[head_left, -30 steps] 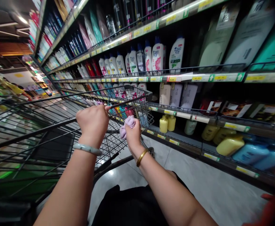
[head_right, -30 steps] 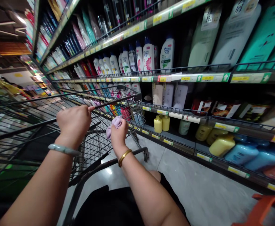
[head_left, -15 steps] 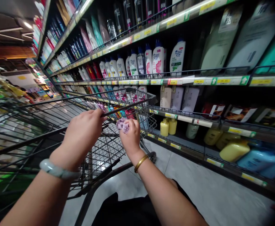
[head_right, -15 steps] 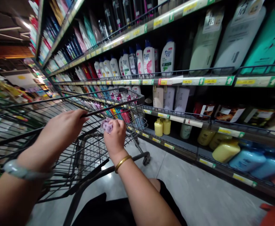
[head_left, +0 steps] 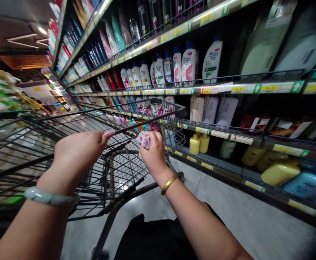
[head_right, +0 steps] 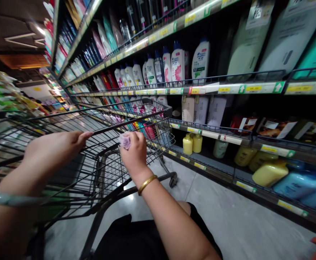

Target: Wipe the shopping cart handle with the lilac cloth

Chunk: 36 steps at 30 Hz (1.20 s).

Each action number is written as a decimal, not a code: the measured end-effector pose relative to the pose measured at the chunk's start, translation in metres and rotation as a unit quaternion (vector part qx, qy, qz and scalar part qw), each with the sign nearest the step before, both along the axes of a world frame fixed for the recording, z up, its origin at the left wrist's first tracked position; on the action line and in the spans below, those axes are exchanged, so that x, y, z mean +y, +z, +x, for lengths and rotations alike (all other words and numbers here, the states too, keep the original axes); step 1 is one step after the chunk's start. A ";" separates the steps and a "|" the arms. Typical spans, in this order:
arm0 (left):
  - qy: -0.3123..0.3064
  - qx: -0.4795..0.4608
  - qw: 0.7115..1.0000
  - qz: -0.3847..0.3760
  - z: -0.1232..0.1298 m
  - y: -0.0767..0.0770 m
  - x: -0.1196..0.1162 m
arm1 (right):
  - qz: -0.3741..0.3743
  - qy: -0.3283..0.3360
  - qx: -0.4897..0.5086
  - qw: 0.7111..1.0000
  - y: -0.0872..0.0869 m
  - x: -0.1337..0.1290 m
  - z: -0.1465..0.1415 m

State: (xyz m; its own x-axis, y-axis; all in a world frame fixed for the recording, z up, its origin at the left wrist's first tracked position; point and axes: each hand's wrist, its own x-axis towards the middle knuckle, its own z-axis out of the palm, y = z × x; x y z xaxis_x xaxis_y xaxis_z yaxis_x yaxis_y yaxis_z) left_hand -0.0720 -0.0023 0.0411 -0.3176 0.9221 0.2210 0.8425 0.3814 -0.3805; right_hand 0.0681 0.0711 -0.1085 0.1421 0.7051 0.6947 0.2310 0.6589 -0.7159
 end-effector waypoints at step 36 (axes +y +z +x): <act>-0.070 -0.017 0.996 0.055 0.063 -0.004 -0.057 | 0.028 -0.035 0.043 0.998 0.017 -0.074 0.010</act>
